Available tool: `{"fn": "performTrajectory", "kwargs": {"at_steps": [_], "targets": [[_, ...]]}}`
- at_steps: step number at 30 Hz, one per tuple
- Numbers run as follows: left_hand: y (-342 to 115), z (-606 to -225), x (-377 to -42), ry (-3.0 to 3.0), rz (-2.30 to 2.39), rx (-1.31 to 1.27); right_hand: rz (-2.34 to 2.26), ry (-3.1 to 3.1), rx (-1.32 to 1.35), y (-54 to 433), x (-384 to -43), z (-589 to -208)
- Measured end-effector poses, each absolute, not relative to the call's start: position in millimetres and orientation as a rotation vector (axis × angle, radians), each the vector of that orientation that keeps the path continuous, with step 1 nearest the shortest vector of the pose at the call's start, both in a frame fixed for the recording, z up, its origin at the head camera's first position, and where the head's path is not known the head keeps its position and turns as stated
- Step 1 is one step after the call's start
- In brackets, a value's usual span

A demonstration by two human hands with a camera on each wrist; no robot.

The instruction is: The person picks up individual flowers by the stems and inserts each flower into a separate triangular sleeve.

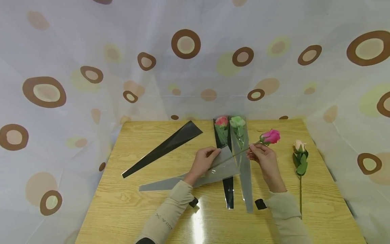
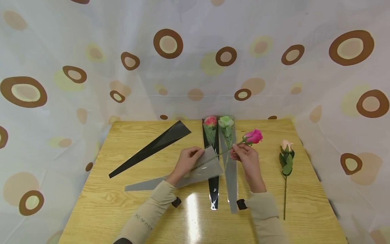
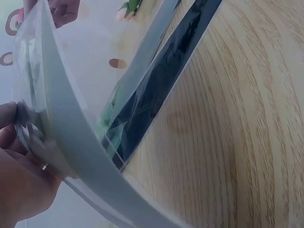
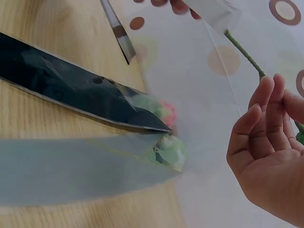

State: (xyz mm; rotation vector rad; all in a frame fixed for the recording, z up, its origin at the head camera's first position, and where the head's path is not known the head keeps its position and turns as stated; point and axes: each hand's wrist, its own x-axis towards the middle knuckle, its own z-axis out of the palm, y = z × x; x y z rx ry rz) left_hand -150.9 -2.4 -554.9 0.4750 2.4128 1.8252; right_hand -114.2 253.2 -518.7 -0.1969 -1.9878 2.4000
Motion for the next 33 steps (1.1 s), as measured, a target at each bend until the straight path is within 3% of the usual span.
{"fn": "performTrajectory", "kwargs": {"at_steps": [18, 33], "targets": [[11.1, -548.6, -156.1, 2.343, 1.989, 0.417, 2.203, -2.163, -0.342, 225.7, -112.9, -524.2], [10.1, -548.1, -157.4, 2.323, 2.012, 0.434, 2.19, -1.784, -0.356, 218.6, -114.1, -528.5]]}}
